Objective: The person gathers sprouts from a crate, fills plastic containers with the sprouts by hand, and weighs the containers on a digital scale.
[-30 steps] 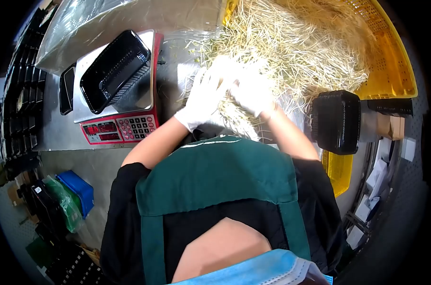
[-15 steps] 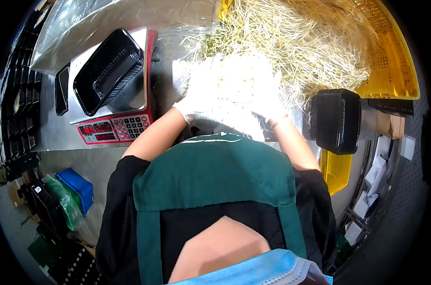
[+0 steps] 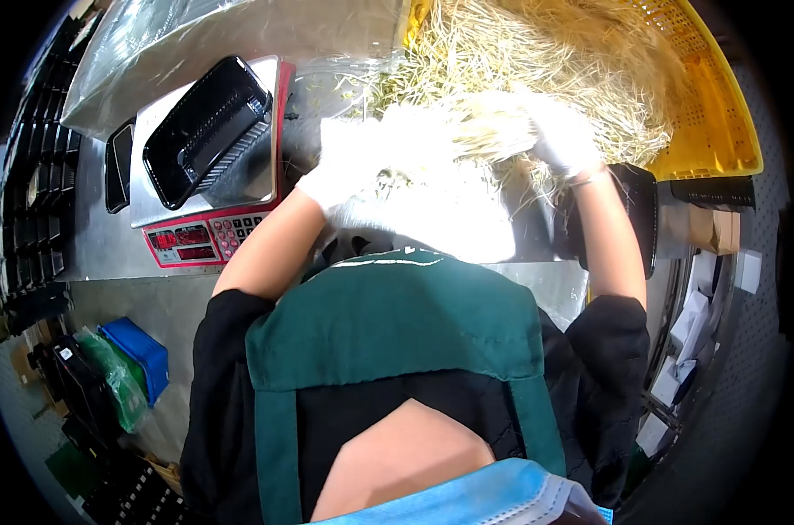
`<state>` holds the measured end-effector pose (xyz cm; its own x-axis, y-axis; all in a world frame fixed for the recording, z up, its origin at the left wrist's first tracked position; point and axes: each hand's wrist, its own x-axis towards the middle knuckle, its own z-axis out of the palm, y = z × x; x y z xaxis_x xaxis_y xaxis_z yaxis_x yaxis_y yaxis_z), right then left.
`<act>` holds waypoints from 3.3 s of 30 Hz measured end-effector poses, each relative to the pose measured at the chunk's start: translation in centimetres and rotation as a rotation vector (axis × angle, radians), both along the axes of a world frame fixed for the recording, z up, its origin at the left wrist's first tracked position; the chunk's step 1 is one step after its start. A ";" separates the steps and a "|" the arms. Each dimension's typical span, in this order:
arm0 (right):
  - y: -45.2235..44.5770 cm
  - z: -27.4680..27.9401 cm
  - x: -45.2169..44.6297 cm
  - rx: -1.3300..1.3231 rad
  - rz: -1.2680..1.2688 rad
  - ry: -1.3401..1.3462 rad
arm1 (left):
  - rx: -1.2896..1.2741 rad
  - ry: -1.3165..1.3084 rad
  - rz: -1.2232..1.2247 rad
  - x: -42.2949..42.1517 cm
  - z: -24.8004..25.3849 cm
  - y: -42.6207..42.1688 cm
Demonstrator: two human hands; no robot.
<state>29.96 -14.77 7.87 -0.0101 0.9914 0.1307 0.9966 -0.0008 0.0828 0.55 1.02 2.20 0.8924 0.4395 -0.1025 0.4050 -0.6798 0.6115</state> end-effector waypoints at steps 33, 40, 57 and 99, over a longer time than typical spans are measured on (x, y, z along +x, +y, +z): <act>6.5 -4.7 -18.1 -0.334 -0.365 0.132 | -0.168 -0.598 0.319 -5.0 -2.2 -5.2; 7.8 -4.0 -17.4 -0.518 -0.374 0.260 | 0.277 -0.887 0.496 -14.2 10.5 0.9; 6.4 7.8 -15.3 0.190 0.274 -0.123 | 0.734 -0.261 0.216 -3.9 11.8 -1.8; 1.4 -2.1 -12.7 0.175 -0.386 1.004 | 0.079 -0.416 -0.017 -20.4 8.6 9.3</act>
<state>17.26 -13.37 5.79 0.4880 0.8716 0.0453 0.5398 -0.2607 -0.8004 -19.85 10.28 10.85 0.8579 0.4159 0.3016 0.1227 -0.7360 0.6658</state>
